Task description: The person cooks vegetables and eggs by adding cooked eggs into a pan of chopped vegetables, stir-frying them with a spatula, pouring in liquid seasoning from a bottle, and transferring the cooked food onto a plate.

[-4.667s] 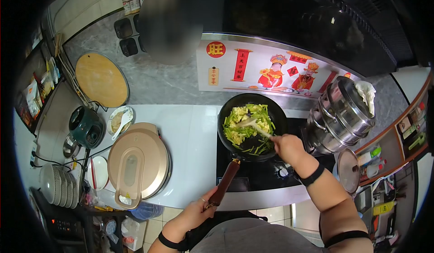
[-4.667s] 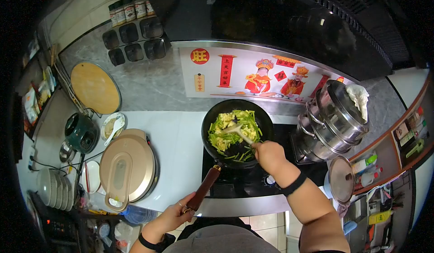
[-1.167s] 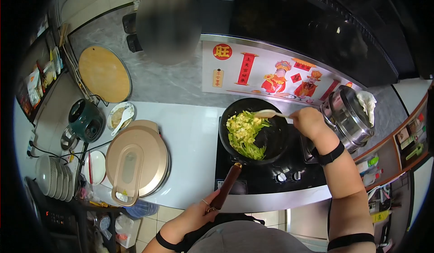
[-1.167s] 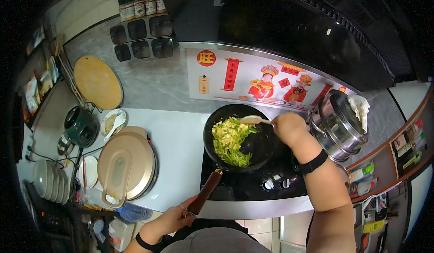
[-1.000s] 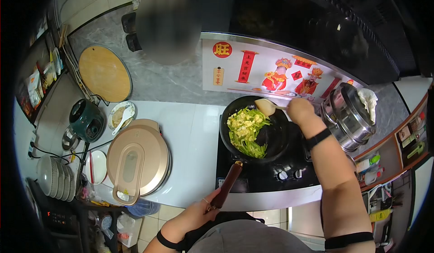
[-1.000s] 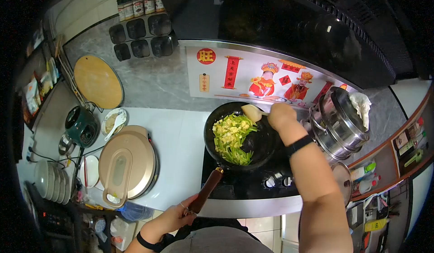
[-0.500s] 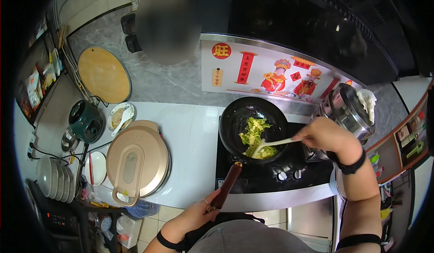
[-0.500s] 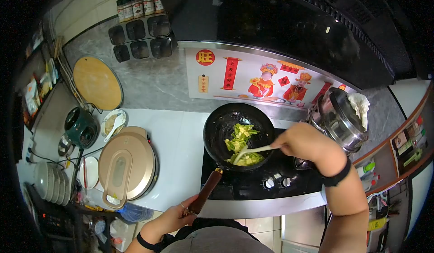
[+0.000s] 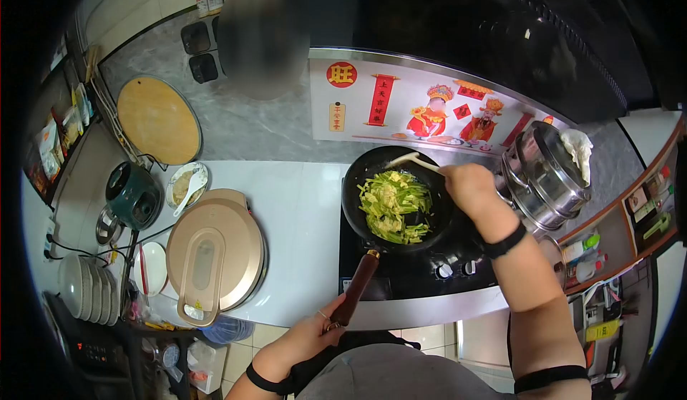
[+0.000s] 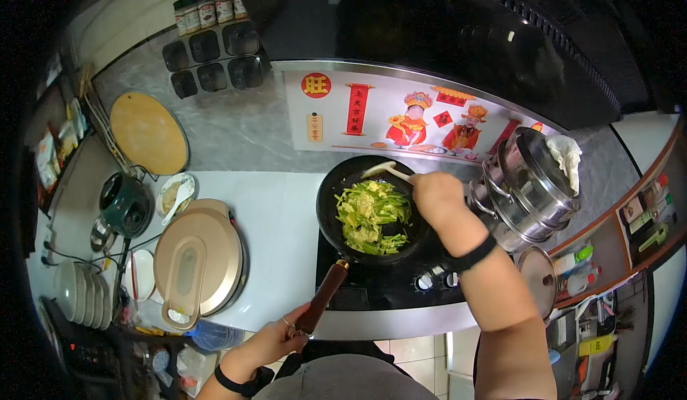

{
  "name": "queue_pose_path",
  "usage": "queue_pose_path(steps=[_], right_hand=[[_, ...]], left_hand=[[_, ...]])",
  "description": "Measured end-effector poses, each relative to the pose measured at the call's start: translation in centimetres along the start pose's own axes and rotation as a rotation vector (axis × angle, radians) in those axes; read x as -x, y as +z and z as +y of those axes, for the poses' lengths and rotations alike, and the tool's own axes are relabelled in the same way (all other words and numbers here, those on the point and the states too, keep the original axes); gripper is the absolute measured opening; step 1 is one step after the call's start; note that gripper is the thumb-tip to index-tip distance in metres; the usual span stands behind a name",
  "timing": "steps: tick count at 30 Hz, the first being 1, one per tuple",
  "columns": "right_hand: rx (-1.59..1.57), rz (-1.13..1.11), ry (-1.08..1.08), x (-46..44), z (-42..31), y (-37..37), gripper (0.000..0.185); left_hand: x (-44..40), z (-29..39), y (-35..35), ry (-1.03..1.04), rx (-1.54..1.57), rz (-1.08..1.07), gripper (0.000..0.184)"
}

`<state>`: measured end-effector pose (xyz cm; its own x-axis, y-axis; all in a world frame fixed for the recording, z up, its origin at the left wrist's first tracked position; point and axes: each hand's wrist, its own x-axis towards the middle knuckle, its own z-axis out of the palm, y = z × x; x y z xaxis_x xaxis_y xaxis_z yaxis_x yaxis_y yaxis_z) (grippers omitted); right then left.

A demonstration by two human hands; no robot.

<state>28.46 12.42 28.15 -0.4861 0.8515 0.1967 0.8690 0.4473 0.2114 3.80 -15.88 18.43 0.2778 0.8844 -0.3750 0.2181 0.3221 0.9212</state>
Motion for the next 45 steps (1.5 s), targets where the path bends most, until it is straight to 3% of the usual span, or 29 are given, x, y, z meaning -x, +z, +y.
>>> queue_pose_path(steps=[6, 11, 13, 16, 19, 23, 27, 28, 32, 34, 35, 37, 38, 40, 43, 45], right_hand=[[0.008, -0.23, -0.039, 0.7, -1.3, 3.3, 0.024], [0.118, -0.341, -0.087, 2.0, 1.6, -3.3, 0.023], [0.108, -0.225, -0.175, 3.1, 3.5, -6.3, 0.017], [0.089, -0.333, -0.244, 4.2, 4.2, -8.6, 0.016], [0.086, -0.189, -0.279, 3.8, 3.6, -2.7, 0.016], [0.083, -0.075, -0.09, 2.3, 2.4, -1.5, 0.019], [0.201, -0.109, 0.065, -0.3, 2.7, -0.7, 0.019], [0.195, -0.211, 0.123, -1.2, 2.5, -0.2, 0.021], [0.132, -0.245, 0.232, -4.3, 1.4, 3.0, 0.021], [-0.083, -0.357, 0.04, -4.9, 0.2, 2.3, 0.02], [-0.084, -0.358, 0.043, -4.9, -0.2, 1.8, 0.02], [-0.14, -0.282, -0.241, -4.4, -0.5, 0.5, 0.019], [-0.139, -0.28, -0.24, -4.0, -0.5, -0.3, 0.019], [-0.143, -0.276, -0.455, -2.6, -0.5, -2.1, 0.02], [-0.17, -0.257, -0.56, 0.4, 0.3, -6.8, 0.022], [-0.141, -0.299, -0.513, 2.1, 1.2, -8.7, 0.021]], left_hand=[[-0.1, -0.7, 0.1, 0.049, 0.007, 0.038, 0.067], [0.1, -0.4, -0.2, 0.034, -0.007, 0.027, 0.065], [0.9, 1.4, -1.0, -0.031, -0.005, 0.017, 0.061], [1.1, 0.7, -1.5, -0.107, 0.007, 0.04, 0.051], [0.8, -0.3, -1.4, -0.089, 0.022, 0.146, 0.039], [0.5, -1.1, -1.5, -0.072, 0.077, 0.304, 0.024], [0.3, -2.3, -1.7, -0.076, 0.092, 0.306, 0.021], [0.3, -2.4, -1.6, -0.067, 0.1, 0.297, 0.021], [0.2, -2.6, -1.5, -0.088, 0.046, 0.25, 0.02], [0.3, -2.8, -1.4, -0.081, 0.064, 0.267, 0.022], [0.4, -2.8, -1.4, -0.072, 0.083, 0.28, 0.024], [0.5, -2.4, -1.5, -0.082, 0.071, 0.275, 0.022], [0.6, -2.2, -1.6, -0.093, 0.063, 0.275, 0.021], [0.7, -3.2, -1.6, -0.059, 0.104, 0.267, 0.018], [0.9, -3.0, -1.6, -0.048, 0.145, 0.258, 0.017], [0.8, -3.1, -1.6, -0.069, 0.141, 0.254, 0.02]])
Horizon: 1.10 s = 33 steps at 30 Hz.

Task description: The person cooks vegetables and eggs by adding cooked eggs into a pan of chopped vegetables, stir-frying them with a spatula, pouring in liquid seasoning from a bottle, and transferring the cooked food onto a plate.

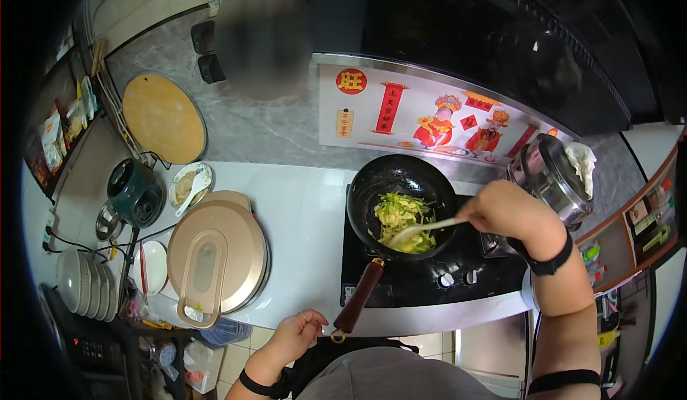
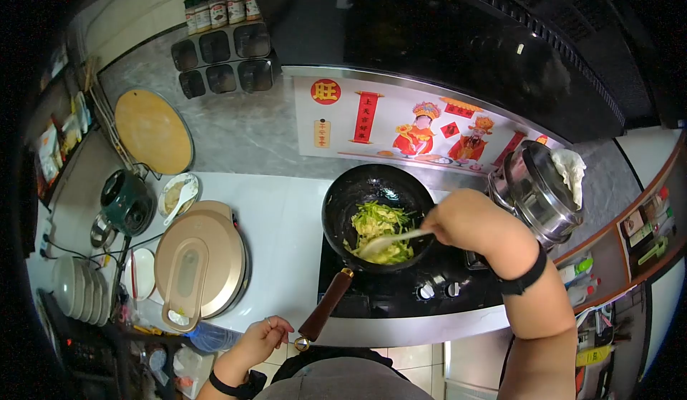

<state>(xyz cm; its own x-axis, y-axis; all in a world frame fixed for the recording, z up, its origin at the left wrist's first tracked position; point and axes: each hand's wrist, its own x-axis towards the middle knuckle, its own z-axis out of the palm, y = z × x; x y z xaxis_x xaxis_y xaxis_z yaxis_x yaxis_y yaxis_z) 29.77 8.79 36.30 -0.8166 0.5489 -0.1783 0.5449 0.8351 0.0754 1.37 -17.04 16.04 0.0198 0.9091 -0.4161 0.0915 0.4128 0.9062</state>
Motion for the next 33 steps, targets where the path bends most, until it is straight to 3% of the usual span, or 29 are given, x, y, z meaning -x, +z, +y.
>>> queue_pose_path(steps=[2, 6, 8, 12, 17, 23, 28, 30, 31, 33], right_hand=[[0.006, -0.041, 0.059, 1.0, 0.0, 1.3, 0.021], [0.138, 0.111, 0.25, -0.4, 0.6, 7.3, 0.019], [0.062, 0.284, 0.431, -1.0, 0.9, 8.9, 0.02], [0.064, 0.473, 0.53, -1.5, 1.1, 11.3, 0.021], [-0.025, 0.422, 0.447, -0.3, -0.7, 15.0, 0.027], [-0.034, 0.664, 0.457, 3.0, -1.0, 16.6, 0.029], [-0.217, 0.55, 0.473, 3.6, -0.8, 21.4, 0.041], [-0.332, 0.561, 0.537, 3.9, -2.0, 20.6, 0.038], [-0.373, 0.629, 0.523, 4.1, -2.7, 20.0, 0.035], [-0.43, 0.77, 0.553, 5.5, -3.6, 19.1, 0.03]], left_hand=[[-0.2, -0.8, 0.1, 0.06, -0.005, -0.014, 0.023], [-0.5, 0.2, 0.9, 0.057, -0.062, 0.02, 0.022], [-0.6, 0.3, 1.1, 0.137, -0.129, 0.044, 0.022], [-0.8, 0.2, 1.4, 0.066, -0.136, 0.049, 0.024], [-0.5, 0.4, 1.6, 0.107, -0.16, -0.008, 0.028], [-0.5, -0.8, 0.8, 0.158, -0.32, 0.036, 0.03], [-0.8, -0.3, 0.5, 0.233, -0.326, -0.009, 0.03], [-0.8, 0.9, 0.0, 0.093, -0.262, -0.004, 0.029], [-1.4, -0.3, -0.2, 0.214, -0.319, 0.019, 0.027], [-2.2, -1.6, -0.4, 0.238, -0.247, -0.037, 0.025]])
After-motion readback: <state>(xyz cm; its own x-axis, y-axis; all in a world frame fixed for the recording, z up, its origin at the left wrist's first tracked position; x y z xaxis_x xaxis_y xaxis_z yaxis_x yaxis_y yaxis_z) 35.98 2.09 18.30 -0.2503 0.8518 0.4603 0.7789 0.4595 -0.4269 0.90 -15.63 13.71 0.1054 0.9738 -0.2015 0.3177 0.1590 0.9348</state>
